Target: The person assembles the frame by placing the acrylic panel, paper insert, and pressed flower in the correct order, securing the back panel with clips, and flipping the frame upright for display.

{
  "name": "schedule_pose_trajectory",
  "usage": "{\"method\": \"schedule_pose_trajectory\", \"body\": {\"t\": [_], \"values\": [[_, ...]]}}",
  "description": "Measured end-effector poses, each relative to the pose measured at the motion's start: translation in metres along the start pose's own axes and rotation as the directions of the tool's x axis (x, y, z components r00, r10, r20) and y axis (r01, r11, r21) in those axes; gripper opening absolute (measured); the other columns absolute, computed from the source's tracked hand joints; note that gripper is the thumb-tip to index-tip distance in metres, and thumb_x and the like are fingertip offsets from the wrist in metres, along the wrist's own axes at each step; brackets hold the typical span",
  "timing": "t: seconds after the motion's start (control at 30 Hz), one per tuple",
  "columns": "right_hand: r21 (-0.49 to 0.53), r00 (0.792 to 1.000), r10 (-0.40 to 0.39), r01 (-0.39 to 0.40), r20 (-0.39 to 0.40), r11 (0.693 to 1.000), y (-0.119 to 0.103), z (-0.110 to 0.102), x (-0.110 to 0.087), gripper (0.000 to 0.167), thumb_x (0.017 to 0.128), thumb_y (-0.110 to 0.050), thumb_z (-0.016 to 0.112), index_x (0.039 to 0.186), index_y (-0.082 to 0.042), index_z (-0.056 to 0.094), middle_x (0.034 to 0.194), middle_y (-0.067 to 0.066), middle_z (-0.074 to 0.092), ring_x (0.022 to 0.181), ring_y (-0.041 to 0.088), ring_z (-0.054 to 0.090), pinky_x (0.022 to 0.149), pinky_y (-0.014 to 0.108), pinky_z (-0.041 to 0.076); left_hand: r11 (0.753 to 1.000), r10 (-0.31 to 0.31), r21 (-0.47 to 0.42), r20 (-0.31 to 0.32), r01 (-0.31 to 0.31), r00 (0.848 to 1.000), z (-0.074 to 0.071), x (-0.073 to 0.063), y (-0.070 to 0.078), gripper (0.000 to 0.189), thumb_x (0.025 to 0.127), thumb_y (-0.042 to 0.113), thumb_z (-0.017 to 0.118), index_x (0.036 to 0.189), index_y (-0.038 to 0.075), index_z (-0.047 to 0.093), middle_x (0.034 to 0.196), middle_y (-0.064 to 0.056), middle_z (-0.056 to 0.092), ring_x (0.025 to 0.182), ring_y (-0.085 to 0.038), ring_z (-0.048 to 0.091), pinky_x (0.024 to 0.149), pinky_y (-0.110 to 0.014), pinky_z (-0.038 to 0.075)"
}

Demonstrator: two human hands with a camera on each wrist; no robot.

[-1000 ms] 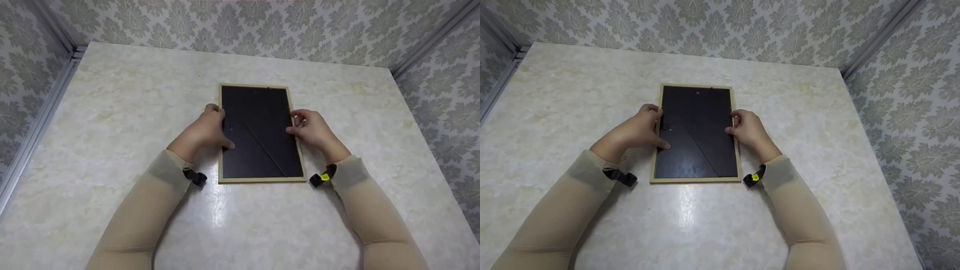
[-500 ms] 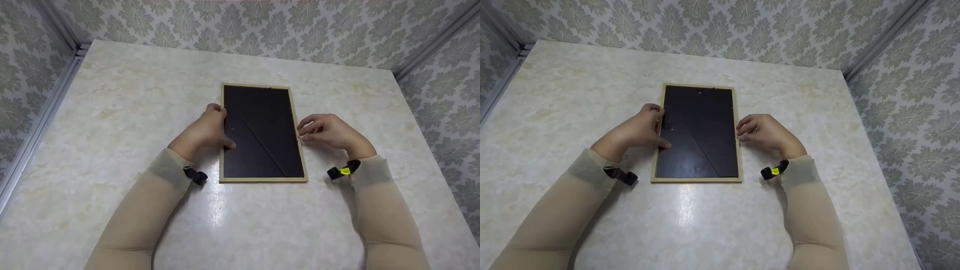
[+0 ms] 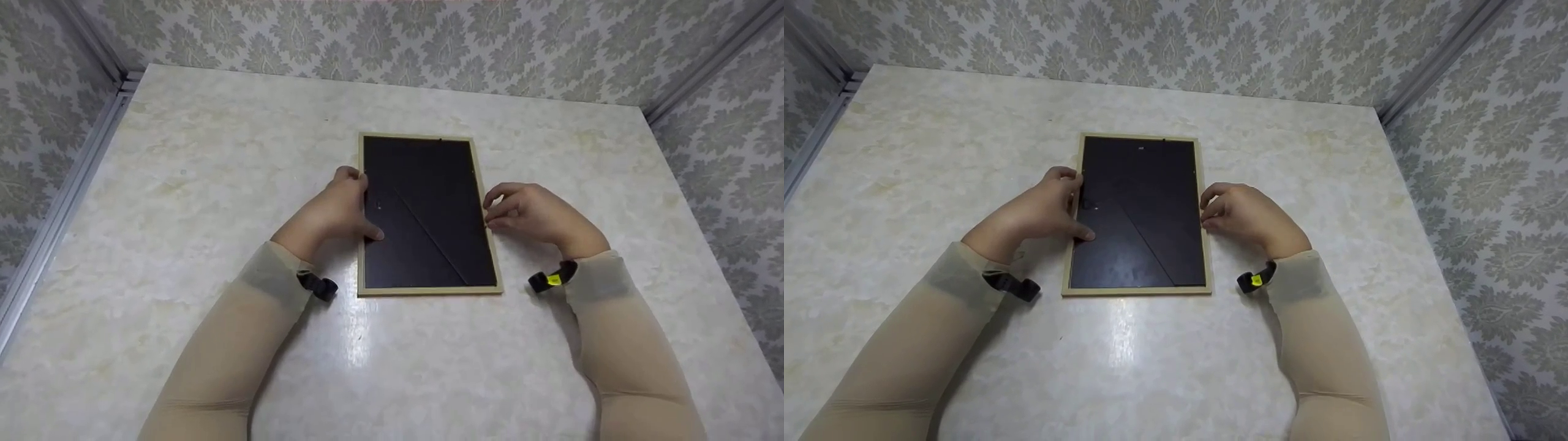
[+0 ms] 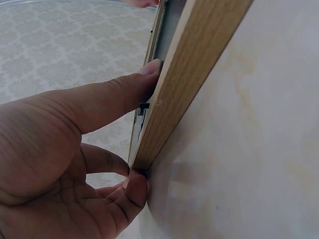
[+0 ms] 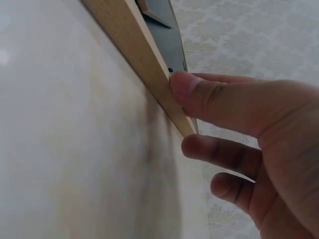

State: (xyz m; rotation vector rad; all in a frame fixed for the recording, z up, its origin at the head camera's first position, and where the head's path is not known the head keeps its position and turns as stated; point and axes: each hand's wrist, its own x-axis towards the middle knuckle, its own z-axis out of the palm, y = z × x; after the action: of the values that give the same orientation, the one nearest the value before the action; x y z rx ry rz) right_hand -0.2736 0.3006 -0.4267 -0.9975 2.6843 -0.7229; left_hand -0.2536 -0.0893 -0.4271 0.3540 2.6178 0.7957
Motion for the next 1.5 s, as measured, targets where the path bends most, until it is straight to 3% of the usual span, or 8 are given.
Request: {"method": "schedule_pose_trajectory", "body": {"t": [0.2, 0.67, 0.9, 1.13, 1.27, 1.37, 1.5], "values": [[-0.148, 0.998, -0.067, 0.066, 0.0, 0.987, -0.007, -0.001, -0.001, 0.01, 0.098, -0.008, 0.088, 0.106, -0.013, 0.092, 0.128, 0.003, 0.08, 0.108, 0.025, 0.08, 0.094, 0.047, 0.067, 1.0, 0.011, -0.011, 0.006, -0.011, 1.0, 0.0, 0.0, 0.0, 0.118, 0.087, 0.031, 0.099, 0.174, -0.008, 0.03, 0.184, -0.03, 0.014, 0.172, -0.045, 0.028, 0.138, -0.05, 0.04], [-0.259, 0.987, -0.161, 0.15, -0.023, 0.954, -0.009, 0.0, -0.001, 0.01, 0.094, -0.006, 0.091, 0.104, -0.007, 0.091, 0.122, 0.009, 0.083, 0.111, 0.033, 0.08, 0.099, 0.052, 0.066, 1.0, 0.018, -0.021, 0.019, -0.018, 1.0, 0.0, -0.001, 0.002, 0.116, 0.088, 0.032, 0.1, 0.174, -0.007, 0.033, 0.184, -0.028, 0.013, 0.172, -0.044, 0.028, 0.138, -0.05, 0.041], [-0.311, 0.987, -0.16, 0.157, 0.016, 0.937, -0.016, -0.002, 0.007, 0.01, 0.092, -0.003, 0.092, 0.101, -0.006, 0.091, 0.12, 0.011, 0.085, 0.107, 0.034, 0.081, 0.096, 0.052, 0.067, 1.0, 0.015, 0.005, 0.005, -0.015, 1.0, 0.001, 0.0, 0.0, 0.121, 0.087, 0.035, 0.1, 0.174, -0.008, 0.029, 0.183, -0.031, 0.015, 0.171, -0.046, 0.03, 0.139, -0.049, 0.04], [-0.42, 0.971, -0.221, 0.239, 0.091, 0.875, -0.028, -0.005, 0.017, 0.008, 0.089, -0.001, 0.092, 0.094, -0.007, 0.091, 0.113, 0.009, 0.086, 0.101, 0.032, 0.08, 0.089, 0.05, 0.068, 1.0, 0.017, -0.005, 0.019, -0.017, 1.0, -0.001, -0.001, 0.0, 0.122, 0.088, 0.034, 0.1, 0.176, -0.008, 0.026, 0.184, -0.031, 0.012, 0.172, -0.046, 0.028, 0.138, -0.051, 0.04], [-0.47, 0.96, -0.259, 0.28, 0.109, 0.837, -0.037, -0.007, 0.023, 0.016, 0.089, 0.006, 0.088, 0.085, -0.009, 0.089, 0.101, 0.004, 0.084, 0.088, 0.029, 0.075, 0.08, 0.047, 0.066, 1.0, 0.002, -0.013, 0.023, -0.002, 1.0, -0.003, -0.003, 0.0, 0.122, 0.088, 0.033, 0.1, 0.177, -0.006, 0.025, 0.185, -0.029, 0.01, 0.171, -0.046, 0.029, 0.138, -0.052, 0.041], [-0.52, 0.955, -0.267, 0.294, 0.128, 0.802, -0.046, -0.006, 0.028, 0.033, 0.088, 0.016, 0.076, 0.068, -0.011, 0.078, 0.085, 0.002, 0.074, 0.07, 0.022, 0.058, 0.067, 0.039, 0.055, 1.0, 0.0, -0.013, 0.022, 0.001, 1.0, -0.003, -0.003, 0.0, 0.123, 0.088, 0.033, 0.1, 0.177, -0.005, 0.025, 0.184, -0.029, 0.01, 0.171, -0.046, 0.03, 0.137, -0.051, 0.041], [-0.586, 0.954, -0.24, 0.299, 0.178, 0.753, -0.056, -0.003, 0.032, 0.044, 0.085, 0.02, 0.065, 0.058, -0.013, 0.057, 0.076, 0.001, 0.062, 0.068, 0.019, 0.035, 0.063, 0.038, 0.042, 1.0, -0.002, -0.009, 0.018, 0.002, 1.0, 0.0, -0.002, 0.001, 0.124, 0.087, 0.034, 0.101, 0.177, -0.006, 0.024, 0.184, -0.029, 0.011, 0.171, -0.045, 0.03, 0.138, -0.05, 0.04]]}}
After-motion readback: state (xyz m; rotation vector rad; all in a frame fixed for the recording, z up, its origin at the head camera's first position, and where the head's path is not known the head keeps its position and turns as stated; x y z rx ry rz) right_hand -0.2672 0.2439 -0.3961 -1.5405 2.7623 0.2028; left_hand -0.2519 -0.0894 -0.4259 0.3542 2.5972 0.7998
